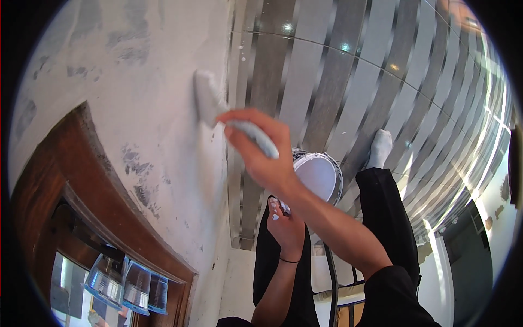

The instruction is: Painting a wall around a window frame with white paint using a brush.

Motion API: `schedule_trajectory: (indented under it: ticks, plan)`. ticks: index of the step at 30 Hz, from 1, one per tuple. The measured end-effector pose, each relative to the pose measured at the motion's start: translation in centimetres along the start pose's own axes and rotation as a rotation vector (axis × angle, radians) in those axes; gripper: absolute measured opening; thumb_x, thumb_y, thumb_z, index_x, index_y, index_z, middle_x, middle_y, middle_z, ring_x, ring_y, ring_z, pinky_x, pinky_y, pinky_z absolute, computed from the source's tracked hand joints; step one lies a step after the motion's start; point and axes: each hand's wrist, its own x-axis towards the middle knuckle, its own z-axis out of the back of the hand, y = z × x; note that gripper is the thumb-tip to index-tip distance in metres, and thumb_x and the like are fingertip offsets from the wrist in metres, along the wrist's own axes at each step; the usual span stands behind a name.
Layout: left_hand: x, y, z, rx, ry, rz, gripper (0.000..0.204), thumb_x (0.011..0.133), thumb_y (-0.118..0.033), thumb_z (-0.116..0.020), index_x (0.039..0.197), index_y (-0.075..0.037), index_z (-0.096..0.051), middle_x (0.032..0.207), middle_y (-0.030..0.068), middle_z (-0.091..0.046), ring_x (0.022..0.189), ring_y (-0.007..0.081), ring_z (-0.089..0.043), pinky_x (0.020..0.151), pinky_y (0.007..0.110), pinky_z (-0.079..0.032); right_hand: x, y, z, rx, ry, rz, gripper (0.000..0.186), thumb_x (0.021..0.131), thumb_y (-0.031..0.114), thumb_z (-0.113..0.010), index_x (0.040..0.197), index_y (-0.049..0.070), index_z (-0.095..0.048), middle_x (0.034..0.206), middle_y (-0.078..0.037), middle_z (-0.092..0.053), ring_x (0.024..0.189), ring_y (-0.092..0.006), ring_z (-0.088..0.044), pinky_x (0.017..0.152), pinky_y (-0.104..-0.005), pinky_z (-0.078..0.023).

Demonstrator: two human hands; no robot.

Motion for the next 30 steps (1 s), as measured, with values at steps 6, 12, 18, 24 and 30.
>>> schedule_trajectory:
  ticks: [6,12,18,24,30]
  plan:
    - [-0.1,0.5,-1.2,0.039,0.022,-0.152,0.021,0.084,-0.005,-0.058,0.102,0.007,-0.055,0.088,0.0242,-0.063,0.079,0.044,-0.063,0.066,0.043,-0.051,-2.0,0.0,3.4,0.205,0.071,-0.193,0.016,0.089,0.006,-0.062,0.102,0.005,-0.071,0.08,0.0,-0.067,0.067,-0.0046,-0.054,0.063,-0.0208,-0.044]
    - [-0.3,0.0,-1.3,0.087,0.018,0.1,0.054,0.087,-0.013,-0.065,0.125,0.021,-0.048,0.117,0.034,-0.06,0.102,0.0418,-0.063,0.089,0.041,-0.051,3.9,-6.1,3.1,0.144,-0.121,-0.225,0.013,0.089,0.006,-0.062,0.098,0.004,-0.071,0.068,0.005,-0.055,0.06,-0.0016,-0.044,0.054,-0.0215,-0.036]
    - [-0.7,0.7,-1.7,0.196,-0.061,-0.023,0.041,0.086,-0.007,-0.06,0.118,0.02,-0.053,0.114,0.0337,-0.062,0.099,0.0431,-0.065,0.085,0.041,-0.054,4.8,-7.9,0.7,-0.022,-0.134,-0.134,0.014,0.087,0.004,-0.061,0.098,0.005,-0.071,0.066,0.001,-0.058,0.059,-0.0038,-0.047,0.054,-0.0234,-0.039]
    - [-1.0,2.5,-1.4,-0.248,0.154,0.345,0.041,0.094,-0.014,-0.058,0.126,0.011,-0.052,0.106,0.0255,-0.066,0.099,0.0423,-0.064,0.086,0.039,-0.053,1.5,-4.0,-0.3,-0.004,-0.061,-0.12,0.018,0.085,0.001,-0.059,0.099,0.005,-0.07,0.066,-0.004,-0.061,0.058,-0.0062,-0.05,0.072,-0.0251,-0.048]
    - [-3.0,7.4,-4.3,0.522,-0.023,-0.118,0.04,0.098,-0.03,-0.055,0.121,0.002,-0.061,0.108,0.0212,-0.066,0.105,0.0378,-0.06,0.095,0.043,-0.044,-5.3,4.0,1.8,0.123,0.274,-0.086,0.02,0.085,-0.002,-0.06,0.1,0.003,-0.071,0.084,-0.01,-0.07,0.081,-0.0117,-0.065,0.093,-0.0303,-0.049]
